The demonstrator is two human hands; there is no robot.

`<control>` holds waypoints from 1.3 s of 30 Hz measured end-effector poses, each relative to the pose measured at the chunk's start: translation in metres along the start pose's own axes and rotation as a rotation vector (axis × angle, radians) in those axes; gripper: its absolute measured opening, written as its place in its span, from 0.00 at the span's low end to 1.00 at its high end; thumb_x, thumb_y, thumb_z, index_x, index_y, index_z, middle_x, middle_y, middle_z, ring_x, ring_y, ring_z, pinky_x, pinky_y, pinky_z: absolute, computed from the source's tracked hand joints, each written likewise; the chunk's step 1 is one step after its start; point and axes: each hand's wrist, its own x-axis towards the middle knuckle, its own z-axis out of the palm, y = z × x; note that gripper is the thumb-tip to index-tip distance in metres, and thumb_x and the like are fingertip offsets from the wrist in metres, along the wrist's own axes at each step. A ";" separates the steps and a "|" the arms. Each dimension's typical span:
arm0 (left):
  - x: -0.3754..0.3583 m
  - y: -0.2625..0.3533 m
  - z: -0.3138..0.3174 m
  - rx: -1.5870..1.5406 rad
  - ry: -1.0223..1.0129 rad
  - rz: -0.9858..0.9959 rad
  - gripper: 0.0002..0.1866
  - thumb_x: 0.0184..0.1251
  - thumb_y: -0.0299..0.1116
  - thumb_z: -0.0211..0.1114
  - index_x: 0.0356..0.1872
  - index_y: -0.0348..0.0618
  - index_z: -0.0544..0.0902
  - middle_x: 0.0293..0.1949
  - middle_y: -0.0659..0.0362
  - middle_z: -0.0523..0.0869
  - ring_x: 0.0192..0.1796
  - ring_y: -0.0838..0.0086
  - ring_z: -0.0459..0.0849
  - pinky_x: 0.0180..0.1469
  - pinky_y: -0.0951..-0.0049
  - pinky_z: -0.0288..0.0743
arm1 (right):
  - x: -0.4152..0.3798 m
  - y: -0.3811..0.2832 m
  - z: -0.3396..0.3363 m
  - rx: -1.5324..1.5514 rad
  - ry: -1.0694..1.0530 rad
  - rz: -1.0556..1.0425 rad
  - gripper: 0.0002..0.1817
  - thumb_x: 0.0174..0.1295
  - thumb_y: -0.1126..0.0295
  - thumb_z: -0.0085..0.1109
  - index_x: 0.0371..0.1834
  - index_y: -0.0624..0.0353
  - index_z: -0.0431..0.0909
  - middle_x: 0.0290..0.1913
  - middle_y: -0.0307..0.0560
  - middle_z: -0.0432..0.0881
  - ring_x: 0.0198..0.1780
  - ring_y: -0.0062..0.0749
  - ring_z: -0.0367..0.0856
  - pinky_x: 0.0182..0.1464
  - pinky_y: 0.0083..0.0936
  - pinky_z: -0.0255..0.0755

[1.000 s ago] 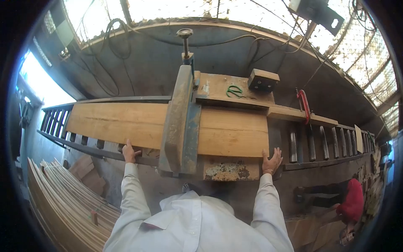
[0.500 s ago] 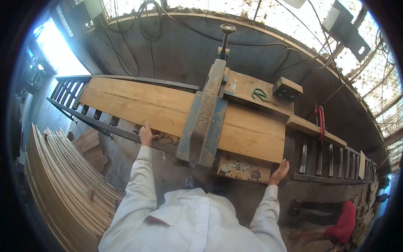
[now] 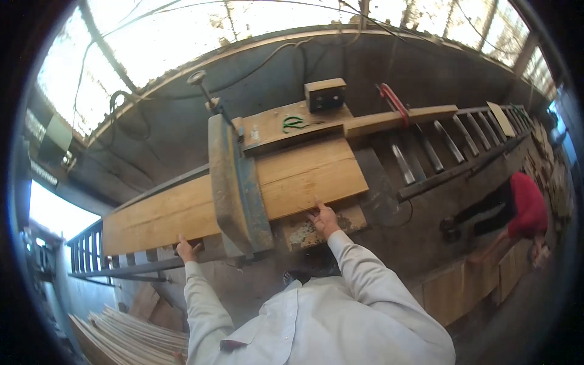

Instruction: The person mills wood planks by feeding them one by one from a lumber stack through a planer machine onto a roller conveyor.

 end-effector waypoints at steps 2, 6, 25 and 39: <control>0.011 -0.011 -0.007 -0.005 -0.078 0.007 0.35 0.74 0.56 0.53 0.57 0.25 0.71 0.57 0.42 0.74 0.51 0.50 0.80 0.34 0.52 0.90 | -0.002 0.002 -0.008 -0.028 -0.015 -0.023 0.18 0.68 0.64 0.62 0.59 0.54 0.74 0.56 0.42 0.79 0.61 0.41 0.75 0.63 0.52 0.70; 0.023 -0.021 -0.014 0.033 -0.143 0.134 0.37 0.73 0.58 0.54 0.60 0.26 0.70 0.58 0.42 0.74 0.52 0.51 0.79 0.35 0.53 0.89 | -0.015 0.019 -0.032 -0.019 -0.025 -0.050 0.17 0.69 0.65 0.61 0.58 0.55 0.75 0.55 0.43 0.81 0.58 0.39 0.79 0.61 0.52 0.73; 0.020 -0.023 -0.006 -0.100 -0.113 0.053 0.36 0.71 0.60 0.57 0.62 0.33 0.71 0.56 0.46 0.75 0.55 0.53 0.77 0.42 0.47 0.85 | -0.053 -0.387 -0.215 0.033 0.264 -0.527 0.16 0.65 0.69 0.60 0.55 0.60 0.76 0.48 0.49 0.83 0.53 0.45 0.82 0.54 0.50 0.79; 0.061 -0.042 -0.007 -0.064 0.340 0.007 0.28 0.62 0.51 0.68 0.41 0.27 0.83 0.35 0.45 0.86 0.31 0.59 0.84 0.31 0.60 0.75 | -0.052 -0.214 -0.100 -1.865 0.443 -0.715 0.37 0.71 0.41 0.46 0.72 0.60 0.63 0.75 0.51 0.62 0.73 0.46 0.62 0.72 0.47 0.59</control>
